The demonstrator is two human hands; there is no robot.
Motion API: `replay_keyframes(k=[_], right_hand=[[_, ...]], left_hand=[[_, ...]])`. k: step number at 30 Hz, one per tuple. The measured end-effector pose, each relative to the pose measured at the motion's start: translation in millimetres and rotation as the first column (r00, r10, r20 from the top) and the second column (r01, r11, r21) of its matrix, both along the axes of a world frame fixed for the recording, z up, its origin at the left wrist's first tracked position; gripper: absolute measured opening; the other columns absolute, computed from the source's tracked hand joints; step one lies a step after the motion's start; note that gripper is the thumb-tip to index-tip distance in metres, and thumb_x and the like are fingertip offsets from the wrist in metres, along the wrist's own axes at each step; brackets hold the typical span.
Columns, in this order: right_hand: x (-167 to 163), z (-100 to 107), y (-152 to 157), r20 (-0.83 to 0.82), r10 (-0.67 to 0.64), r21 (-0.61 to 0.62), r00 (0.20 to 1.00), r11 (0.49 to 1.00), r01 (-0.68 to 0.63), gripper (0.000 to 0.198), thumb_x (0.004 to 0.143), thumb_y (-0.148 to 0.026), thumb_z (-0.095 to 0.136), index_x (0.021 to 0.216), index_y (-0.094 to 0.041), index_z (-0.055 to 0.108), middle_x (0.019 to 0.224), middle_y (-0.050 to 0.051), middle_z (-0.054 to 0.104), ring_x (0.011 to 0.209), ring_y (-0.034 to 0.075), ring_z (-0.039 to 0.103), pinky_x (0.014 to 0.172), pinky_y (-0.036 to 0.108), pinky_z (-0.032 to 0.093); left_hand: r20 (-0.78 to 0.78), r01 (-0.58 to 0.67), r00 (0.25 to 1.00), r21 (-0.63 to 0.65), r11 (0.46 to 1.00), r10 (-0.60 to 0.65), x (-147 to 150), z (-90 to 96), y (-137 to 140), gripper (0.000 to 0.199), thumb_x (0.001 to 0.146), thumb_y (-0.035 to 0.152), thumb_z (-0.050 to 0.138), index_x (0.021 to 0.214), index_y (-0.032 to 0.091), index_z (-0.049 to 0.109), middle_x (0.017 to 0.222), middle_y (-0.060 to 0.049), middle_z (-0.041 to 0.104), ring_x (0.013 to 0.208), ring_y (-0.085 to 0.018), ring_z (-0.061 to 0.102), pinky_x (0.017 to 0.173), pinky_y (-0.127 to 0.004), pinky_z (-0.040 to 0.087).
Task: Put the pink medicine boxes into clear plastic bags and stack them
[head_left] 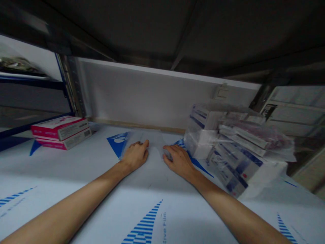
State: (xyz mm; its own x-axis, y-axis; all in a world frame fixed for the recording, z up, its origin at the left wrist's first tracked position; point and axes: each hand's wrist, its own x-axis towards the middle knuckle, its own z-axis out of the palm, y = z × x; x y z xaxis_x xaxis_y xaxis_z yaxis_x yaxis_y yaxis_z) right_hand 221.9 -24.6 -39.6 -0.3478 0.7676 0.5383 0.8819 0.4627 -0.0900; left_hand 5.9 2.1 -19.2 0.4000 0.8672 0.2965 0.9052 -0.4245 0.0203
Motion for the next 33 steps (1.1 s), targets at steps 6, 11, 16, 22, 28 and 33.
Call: replay_keyframes(k=[6, 11, 16, 22, 28, 33], right_hand=[[7.2, -3.3, 2.3, -0.049, -0.067, -0.072, 0.997, 0.995, 0.064, 0.027, 0.093, -0.018, 0.055, 0.116, -0.021, 0.069, 0.100, 0.009, 0.078, 0.095, 0.024, 0.073, 0.089, 0.035, 0.055], [13.4, 0.5, 1.9, -0.108, -0.047, -0.062, 0.993, 0.997, 0.041, 0.042, 0.092, -0.011, 0.050, 0.132, -0.021, 0.060, 0.107, 0.009, 0.078, 0.097, 0.024, 0.074, 0.090, 0.037, 0.057], [19.1, 7.1, -3.8, 0.007, 0.086, 0.047, 0.996, 0.995, -0.087, 0.058, 0.086, 0.001, 0.045, 0.139, -0.020, 0.056, 0.137, 0.014, 0.064, 0.116, 0.024, 0.068, 0.099, 0.039, 0.056], [24.1, 13.6, -14.9, 0.364, 0.171, 0.004, 0.915, 0.983, -0.185, 0.060, 0.079, 0.001, 0.053, 0.132, -0.026, 0.065, 0.151, 0.011, 0.055, 0.100, 0.024, 0.073, 0.087, 0.042, 0.061], [24.3, 13.2, -18.1, 0.335, 0.195, 0.067, 0.922, 0.971, -0.229, 0.034, 0.092, -0.011, 0.049, 0.115, -0.016, 0.073, 0.133, 0.014, 0.069, 0.104, 0.028, 0.073, 0.095, 0.048, 0.058], [24.6, 10.5, -15.2, 0.306, 0.106, 0.092, 0.946, 0.986, -0.140, 0.034, 0.097, -0.013, 0.047, 0.118, -0.019, 0.072, 0.123, 0.012, 0.074, 0.096, 0.024, 0.074, 0.089, 0.041, 0.060]], left_hand=[[-0.078, 0.004, 0.997, 0.008, 1.000, -0.004, 3.3, 7.6, -3.5, 0.041, 0.091, 0.004, 0.039, 0.124, 0.018, 0.059, 0.098, -0.015, 0.076, 0.096, -0.029, 0.073, 0.086, -0.039, 0.052], [-0.114, 0.001, 0.993, 0.052, 0.999, 0.005, 2.0, 17.9, -4.7, 0.051, 0.083, -0.004, 0.041, 0.126, 0.018, 0.059, 0.097, -0.014, 0.076, 0.098, -0.029, 0.072, 0.090, -0.040, 0.051], [-0.142, 0.022, 0.990, 0.086, 0.996, -0.010, 1.7, 26.4, -8.5, 0.044, 0.087, -0.002, 0.040, 0.118, 0.019, 0.063, 0.105, -0.012, 0.075, 0.092, -0.030, 0.073, 0.081, -0.040, 0.053], [-0.114, 0.087, 0.991, 0.101, 0.991, -0.075, 0.6, 25.8, -10.2, 0.040, 0.090, -0.002, 0.040, 0.111, 0.017, 0.068, 0.115, -0.011, 0.071, 0.104, -0.027, 0.070, 0.086, -0.037, 0.055], [-0.047, 0.168, 0.985, 0.107, 0.980, -0.164, 0.8, 19.5, -9.0, 0.053, 0.088, -0.006, 0.039, 0.131, 0.017, 0.062, 0.134, -0.013, 0.064, 0.126, -0.025, 0.058, 0.101, -0.039, 0.052], [-0.055, 0.184, 0.983, 0.179, 0.966, -0.177, 1.7, 18.1, -12.5, 0.056, 0.091, -0.003, 0.040, 0.137, 0.021, 0.059, 0.141, -0.012, 0.062, 0.132, -0.028, 0.051, 0.107, -0.049, 0.046]])
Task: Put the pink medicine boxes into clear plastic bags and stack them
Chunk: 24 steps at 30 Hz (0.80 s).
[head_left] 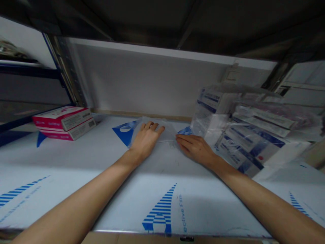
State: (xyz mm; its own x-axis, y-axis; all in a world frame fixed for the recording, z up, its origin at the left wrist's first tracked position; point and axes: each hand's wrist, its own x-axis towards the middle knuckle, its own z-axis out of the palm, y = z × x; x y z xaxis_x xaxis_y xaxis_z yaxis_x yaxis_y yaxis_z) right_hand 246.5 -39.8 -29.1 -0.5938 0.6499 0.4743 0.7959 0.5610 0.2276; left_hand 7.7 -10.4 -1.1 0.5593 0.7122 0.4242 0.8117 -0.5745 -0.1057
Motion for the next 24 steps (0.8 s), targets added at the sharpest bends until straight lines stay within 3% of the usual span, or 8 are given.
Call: replay_keyframes(k=[4, 8, 12, 18, 21, 24], right_hand=[[-1.8, 4.8, -1.2, 0.091, -0.093, 0.025, 0.991, 0.996, 0.091, 0.044, 0.087, 0.001, 0.045, 0.117, -0.018, 0.071, 0.123, 0.013, 0.071, 0.086, 0.021, 0.073, 0.075, 0.033, 0.059], [-6.7, 16.4, -8.1, 0.152, -0.201, 0.001, 0.968, 0.979, 0.203, 0.049, 0.087, 0.001, 0.042, 0.125, -0.017, 0.068, 0.131, 0.014, 0.066, 0.081, 0.020, 0.072, 0.067, 0.031, 0.056], [-8.8, 22.2, -10.8, 0.133, -0.217, -0.055, 0.967, 0.973, 0.226, 0.052, 0.087, 0.001, 0.042, 0.130, -0.016, 0.065, 0.142, 0.013, 0.061, 0.093, 0.023, 0.073, 0.073, 0.033, 0.056], [-6.5, 21.7, -2.9, -0.043, -0.144, -0.041, 0.989, 0.989, 0.142, 0.029, 0.092, -0.010, 0.050, 0.110, -0.015, 0.073, 0.114, 0.014, 0.074, 0.101, 0.028, 0.069, 0.088, 0.040, 0.053], [-7.4, 23.8, -1.7, -0.070, -0.167, -0.053, 0.984, 0.985, 0.163, 0.021, 0.095, -0.014, 0.053, 0.100, -0.015, 0.073, 0.108, 0.015, 0.072, 0.095, 0.026, 0.068, 0.082, 0.037, 0.052], [-10.5, 26.4, -3.3, -0.019, -0.229, -0.084, 0.973, 0.970, 0.227, 0.019, 0.095, -0.012, 0.052, 0.101, -0.015, 0.070, 0.109, 0.014, 0.069, 0.088, 0.024, 0.067, 0.074, 0.034, 0.051]], left_hand=[[-0.017, -0.067, 0.998, 0.034, 0.997, 0.067, -1.1, 3.6, -3.1, 0.050, 0.092, 0.000, 0.042, 0.130, 0.023, 0.065, 0.147, -0.010, 0.057, 0.141, -0.033, 0.043, 0.107, -0.054, 0.045], [-0.060, -0.107, 0.992, 0.032, 0.994, 0.109, -4.1, 7.6, -1.7, 0.041, 0.090, 0.001, 0.045, 0.116, 0.016, 0.073, 0.148, -0.014, 0.055, 0.141, -0.034, 0.044, 0.107, -0.049, 0.048], [-0.019, -0.185, 0.982, 0.060, 0.981, 0.186, -8.4, 8.5, 2.7, 0.044, 0.090, 0.004, 0.047, 0.128, 0.015, 0.066, 0.151, -0.017, 0.050, 0.138, -0.038, 0.046, 0.101, -0.052, 0.052], [-0.007, -0.236, 0.972, 0.006, 0.972, 0.236, -16.9, 8.1, 10.4, 0.061, 0.095, 0.006, 0.041, 0.151, 0.028, 0.041, 0.139, -0.014, 0.058, 0.119, -0.032, 0.063, 0.089, -0.042, 0.057], [-0.029, -0.217, 0.976, 0.012, 0.976, 0.217, -18.2, 8.1, 13.1, 0.055, 0.096, 0.007, 0.039, 0.147, 0.027, 0.046, 0.125, -0.013, 0.062, 0.110, -0.029, 0.067, 0.082, -0.037, 0.057], [-0.047, -0.212, 0.976, 0.039, 0.977, 0.213, -16.8, 8.9, 13.6, 0.039, 0.099, 0.017, 0.043, 0.136, 0.022, 0.056, 0.124, -0.014, 0.058, 0.110, -0.030, 0.066, 0.080, -0.035, 0.056]])
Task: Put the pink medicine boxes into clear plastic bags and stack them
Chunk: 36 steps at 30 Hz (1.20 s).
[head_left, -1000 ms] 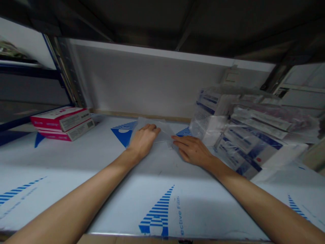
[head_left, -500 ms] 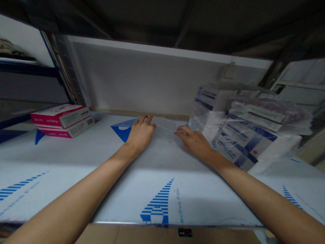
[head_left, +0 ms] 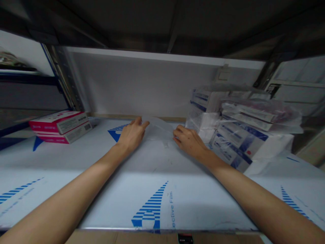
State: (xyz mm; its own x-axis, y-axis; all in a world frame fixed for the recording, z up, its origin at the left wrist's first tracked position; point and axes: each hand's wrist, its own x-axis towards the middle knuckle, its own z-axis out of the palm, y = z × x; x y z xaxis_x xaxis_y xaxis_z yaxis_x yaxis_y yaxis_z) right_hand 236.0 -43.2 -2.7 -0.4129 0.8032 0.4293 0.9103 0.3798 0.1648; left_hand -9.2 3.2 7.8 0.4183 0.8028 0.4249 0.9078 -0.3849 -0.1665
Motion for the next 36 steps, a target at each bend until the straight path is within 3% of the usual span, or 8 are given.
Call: replay_keyframes(k=[6, 15, 21, 24, 27, 31, 34, 36], right_hand=[[-7.1, 4.7, -6.5, 0.130, -0.014, -0.076, 0.991, 0.997, 0.024, 0.040, 0.090, 0.002, 0.042, 0.116, -0.018, 0.064, 0.121, 0.013, 0.063, 0.077, 0.017, 0.064, 0.066, 0.030, 0.046], [-7.2, 5.7, -6.4, 0.237, -0.041, -0.074, 0.971, 0.995, 0.060, 0.049, 0.089, -0.007, 0.045, 0.131, -0.024, 0.063, 0.154, 0.012, 0.049, 0.084, 0.023, 0.072, 0.071, 0.038, 0.054], [-3.5, -0.6, 0.4, 0.078, -0.076, -0.033, 0.994, 0.996, 0.079, 0.032, 0.096, -0.016, 0.044, 0.108, -0.012, 0.074, 0.140, 0.016, 0.063, 0.113, 0.029, 0.068, 0.095, 0.040, 0.054], [-2.2, -2.2, 1.6, 0.052, -0.099, -0.059, 0.994, 0.993, 0.102, 0.033, 0.099, -0.017, 0.043, 0.105, -0.011, 0.074, 0.134, 0.016, 0.067, 0.108, 0.028, 0.071, 0.093, 0.039, 0.056], [-0.3, -0.5, -0.4, 0.104, -0.148, -0.068, 0.983, 0.986, 0.155, 0.037, 0.092, -0.005, 0.043, 0.116, -0.013, 0.071, 0.142, 0.016, 0.060, 0.098, 0.027, 0.073, 0.085, 0.038, 0.058], [2.7, 3.8, -4.8, 0.132, -0.220, -0.043, 0.967, 0.973, 0.227, 0.060, 0.085, -0.002, 0.047, 0.142, -0.019, 0.057, 0.154, 0.018, 0.048, 0.090, 0.030, 0.074, 0.077, 0.045, 0.061], [5.3, 3.7, -5.2, 0.079, -0.218, -0.041, 0.973, 0.974, 0.222, 0.067, 0.085, -0.002, 0.045, 0.149, -0.018, 0.050, 0.161, 0.020, 0.037, 0.097, 0.032, 0.074, 0.081, 0.048, 0.061], [7.2, 1.8, -3.5, 0.008, -0.168, -0.043, 0.986, 0.985, 0.169, 0.057, 0.086, -0.002, 0.044, 0.140, -0.013, 0.059, 0.160, 0.020, 0.040, 0.108, 0.032, 0.071, 0.092, 0.048, 0.059]], left_hand=[[-0.007, 0.012, 1.000, -0.025, 1.000, -0.012, 2.8, 3.3, -3.4, 0.031, 0.100, 0.019, 0.041, 0.118, 0.018, 0.067, 0.121, -0.014, 0.056, 0.097, -0.028, 0.070, 0.077, -0.036, 0.056], [-0.010, 0.017, 1.000, -0.053, 0.998, -0.018, 1.9, 3.4, -3.1, 0.057, 0.083, -0.002, 0.043, 0.130, 0.022, 0.066, 0.156, -0.013, 0.040, 0.110, -0.033, 0.068, 0.082, -0.041, 0.058], [0.054, 0.048, 0.997, -0.050, 0.998, -0.045, 4.6, 5.8, -7.8, 0.034, 0.093, 0.017, 0.045, 0.105, 0.013, 0.076, 0.129, -0.016, 0.062, 0.110, -0.031, 0.067, 0.088, -0.039, 0.056], [0.064, 0.046, 0.997, -0.033, 0.998, -0.044, 6.5, 6.9, -10.1, 0.043, 0.099, 0.038, 0.042, 0.095, 0.013, 0.077, 0.116, -0.015, 0.066, 0.101, -0.033, 0.070, 0.080, -0.041, 0.057], [0.013, 0.037, 0.999, -0.048, 0.998, -0.036, 6.7, 5.8, -8.7, 0.047, 0.102, 0.039, 0.038, 0.091, 0.014, 0.077, 0.111, -0.014, 0.067, 0.094, -0.032, 0.072, 0.074, -0.041, 0.057], [-0.002, 0.004, 1.000, -0.007, 1.000, -0.004, 7.0, 1.5, -6.2, 0.035, 0.098, 0.021, 0.043, 0.116, 0.018, 0.073, 0.132, -0.014, 0.060, 0.096, -0.031, 0.072, 0.073, -0.040, 0.058], [0.021, -0.007, 1.000, 0.031, 1.000, 0.006, 8.6, -1.6, -6.6, 0.055, 0.090, 0.009, 0.048, 0.141, 0.025, 0.057, 0.152, -0.014, 0.045, 0.110, -0.033, 0.068, 0.077, -0.041, 0.060], [0.037, 0.007, 0.999, 0.043, 0.999, -0.008, 9.6, -3.6, -6.7, 0.063, 0.086, 0.004, 0.049, 0.145, 0.025, 0.053, 0.159, -0.014, 0.037, 0.121, -0.034, 0.063, 0.085, -0.041, 0.060]])
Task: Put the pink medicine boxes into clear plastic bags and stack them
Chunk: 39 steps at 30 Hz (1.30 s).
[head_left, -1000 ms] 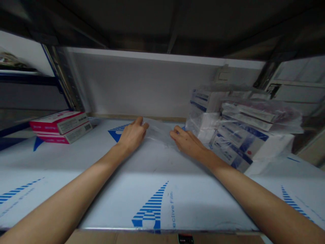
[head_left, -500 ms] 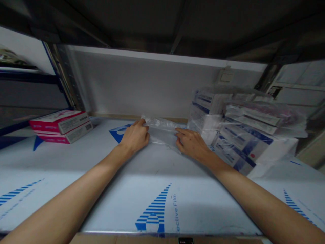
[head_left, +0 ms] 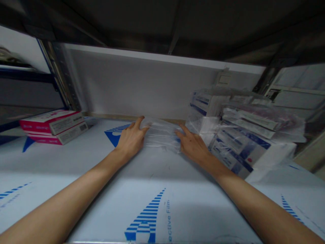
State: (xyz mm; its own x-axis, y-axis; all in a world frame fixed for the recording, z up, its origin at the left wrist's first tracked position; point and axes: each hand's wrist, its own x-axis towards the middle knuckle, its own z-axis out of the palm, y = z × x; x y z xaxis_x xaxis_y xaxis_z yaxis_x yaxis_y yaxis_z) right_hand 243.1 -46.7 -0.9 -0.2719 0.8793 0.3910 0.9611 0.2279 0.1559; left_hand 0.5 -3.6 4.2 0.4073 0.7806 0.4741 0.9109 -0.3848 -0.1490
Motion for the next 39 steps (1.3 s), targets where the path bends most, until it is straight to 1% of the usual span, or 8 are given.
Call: replay_keyframes(k=[7, 10, 14, 17, 21, 25, 32, 39], right_hand=[[3.0, -3.9, 5.0, -0.158, 0.090, 0.044, 0.983, 0.995, -0.084, 0.029, 0.094, -0.014, 0.049, 0.101, -0.013, 0.077, 0.126, 0.015, 0.071, 0.112, 0.027, 0.070, 0.101, 0.040, 0.054], [5.0, -3.1, 2.0, -0.139, 0.047, 0.032, 0.989, 0.999, -0.043, 0.039, 0.088, -0.004, 0.047, 0.117, -0.013, 0.073, 0.139, 0.019, 0.061, 0.107, 0.028, 0.071, 0.095, 0.041, 0.057], [9.6, -4.0, -1.9, -0.110, -0.032, -0.026, 0.993, 0.999, 0.029, 0.076, 0.080, 0.002, 0.048, 0.152, -0.019, 0.045, 0.154, 0.024, 0.043, 0.103, 0.031, 0.072, 0.088, 0.045, 0.059], [11.2, -6.2, 0.2, -0.179, 0.036, -0.069, 0.983, 0.996, -0.049, 0.085, 0.077, 0.001, 0.051, 0.157, -0.018, 0.034, 0.156, 0.022, 0.043, 0.118, 0.031, 0.066, 0.098, 0.045, 0.055], [5.7, -5.4, 4.8, -0.360, 0.094, -0.097, 0.928, 0.986, -0.138, 0.045, 0.083, -0.010, 0.060, 0.126, -0.014, 0.068, 0.130, 0.015, 0.069, 0.109, 0.024, 0.070, 0.102, 0.039, 0.052], [2.3, -2.1, 5.8, -0.405, 0.093, -0.033, 0.910, 0.993, -0.116, 0.022, 0.087, -0.013, 0.061, 0.104, -0.014, 0.076, 0.101, 0.011, 0.076, 0.091, 0.022, 0.072, 0.097, 0.037, 0.053], [14.9, -6.2, 6.4, -0.267, 0.146, -0.030, 0.953, 0.987, -0.159, 0.055, 0.079, 0.002, 0.051, 0.129, -0.016, 0.064, 0.128, 0.013, 0.066, 0.118, 0.024, 0.064, 0.106, 0.040, 0.050], [16.4, -1.5, 2.7, -0.235, 0.106, 0.025, 0.966, 0.994, -0.103, 0.064, 0.080, 0.003, 0.047, 0.141, -0.015, 0.055, 0.141, 0.018, 0.058, 0.125, 0.029, 0.061, 0.104, 0.042, 0.052]], left_hand=[[0.037, 0.101, 0.994, -0.030, 0.994, -0.100, 1.4, -3.4, 0.7, 0.034, 0.099, 0.025, 0.045, 0.103, 0.014, 0.077, 0.125, -0.015, 0.062, 0.106, -0.029, 0.069, 0.091, -0.039, 0.057], [0.004, 0.065, 0.998, -0.045, 0.997, -0.065, 2.8, -1.2, -2.6, 0.039, 0.101, 0.022, 0.038, 0.111, 0.017, 0.075, 0.122, -0.014, 0.061, 0.090, -0.026, 0.072, 0.078, -0.038, 0.059], [-0.008, 0.023, 1.000, 0.020, 1.000, -0.023, 4.2, 1.3, -6.3, 0.056, 0.093, 0.006, 0.039, 0.144, 0.025, 0.055, 0.143, -0.015, 0.050, 0.110, -0.030, 0.068, 0.083, -0.038, 0.059], [0.004, 0.029, 1.000, -0.034, 0.999, -0.029, 4.3, 1.5, -6.7, 0.065, 0.087, 0.000, 0.039, 0.144, 0.027, 0.054, 0.155, -0.013, 0.041, 0.110, -0.030, 0.069, 0.086, -0.039, 0.059], [0.057, 0.078, 0.996, -0.097, 0.992, -0.072, 4.6, 1.9, -6.3, 0.042, 0.092, 0.009, 0.041, 0.121, 0.016, 0.072, 0.148, -0.016, 0.049, 0.102, -0.028, 0.071, 0.093, -0.040, 0.057], [0.112, 0.118, 0.988, -0.089, 0.989, -0.108, 5.0, 3.3, -6.3, 0.036, 0.099, 0.026, 0.044, 0.112, 0.014, 0.075, 0.123, -0.016, 0.061, 0.093, -0.027, 0.072, 0.090, -0.039, 0.057], [0.059, 0.012, 0.998, -0.085, 0.996, -0.007, 5.5, 3.4, -7.3, 0.039, 0.098, 0.021, 0.046, 0.133, 0.021, 0.063, 0.139, -0.016, 0.051, 0.094, -0.029, 0.072, 0.079, -0.039, 0.059], [0.025, 0.006, 1.000, -0.079, 0.997, -0.004, 7.7, 6.8, -12.4, 0.047, 0.098, 0.019, 0.041, 0.143, 0.027, 0.052, 0.140, -0.015, 0.050, 0.088, -0.027, 0.073, 0.074, -0.039, 0.059]])
